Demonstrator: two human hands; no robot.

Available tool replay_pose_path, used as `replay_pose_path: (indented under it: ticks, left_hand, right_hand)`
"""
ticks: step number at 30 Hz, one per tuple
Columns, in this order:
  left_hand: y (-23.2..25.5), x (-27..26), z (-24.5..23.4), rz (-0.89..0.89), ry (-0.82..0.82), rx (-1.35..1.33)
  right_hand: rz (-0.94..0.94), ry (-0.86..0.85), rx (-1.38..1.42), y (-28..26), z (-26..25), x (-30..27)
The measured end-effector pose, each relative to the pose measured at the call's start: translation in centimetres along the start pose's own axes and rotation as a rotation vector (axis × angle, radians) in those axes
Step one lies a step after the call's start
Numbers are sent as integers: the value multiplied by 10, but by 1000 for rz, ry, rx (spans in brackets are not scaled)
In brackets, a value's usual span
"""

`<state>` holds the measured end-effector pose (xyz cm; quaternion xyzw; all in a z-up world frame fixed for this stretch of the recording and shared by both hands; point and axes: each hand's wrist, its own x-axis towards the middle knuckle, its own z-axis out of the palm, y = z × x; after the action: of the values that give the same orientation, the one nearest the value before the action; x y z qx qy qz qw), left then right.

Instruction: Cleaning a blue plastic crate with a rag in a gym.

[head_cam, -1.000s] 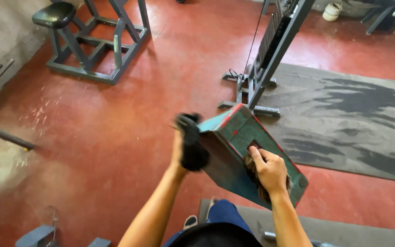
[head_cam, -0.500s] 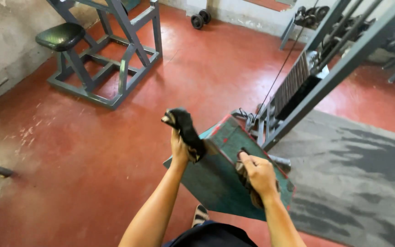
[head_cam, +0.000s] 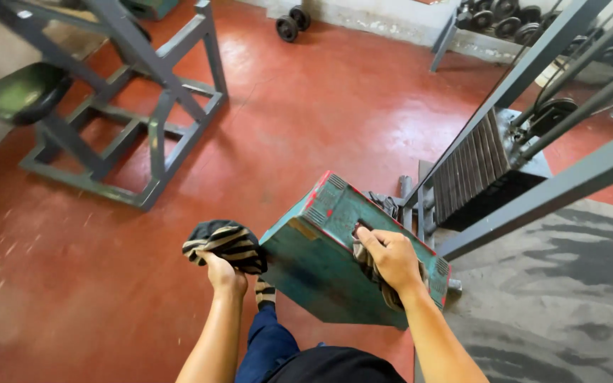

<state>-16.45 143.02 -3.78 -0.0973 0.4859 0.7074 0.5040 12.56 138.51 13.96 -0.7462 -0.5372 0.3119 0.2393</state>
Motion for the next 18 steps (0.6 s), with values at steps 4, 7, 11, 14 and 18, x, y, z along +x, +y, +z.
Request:
replay_pose_path:
  ticks: [4, 7, 11, 14, 18]
  left_hand:
    - [-3, 48, 133, -118, -29, 453]
    - [-10, 78, 238, -45, -185, 762]
    - [-176, 257, 267, 1038, -713, 1195]
    - [-161, 189, 342, 635, -1041, 664]
    - [-150, 156, 424, 625, -1283, 670]
  right_hand:
    - [24, 75, 77, -34, 36, 119]
    - [76, 110, 97, -67, 40, 203]
    - [164, 262, 263, -103, 36, 302]
    - [154, 424, 463, -98, 29, 387]
    - [117, 535, 641, -110, 12, 485]
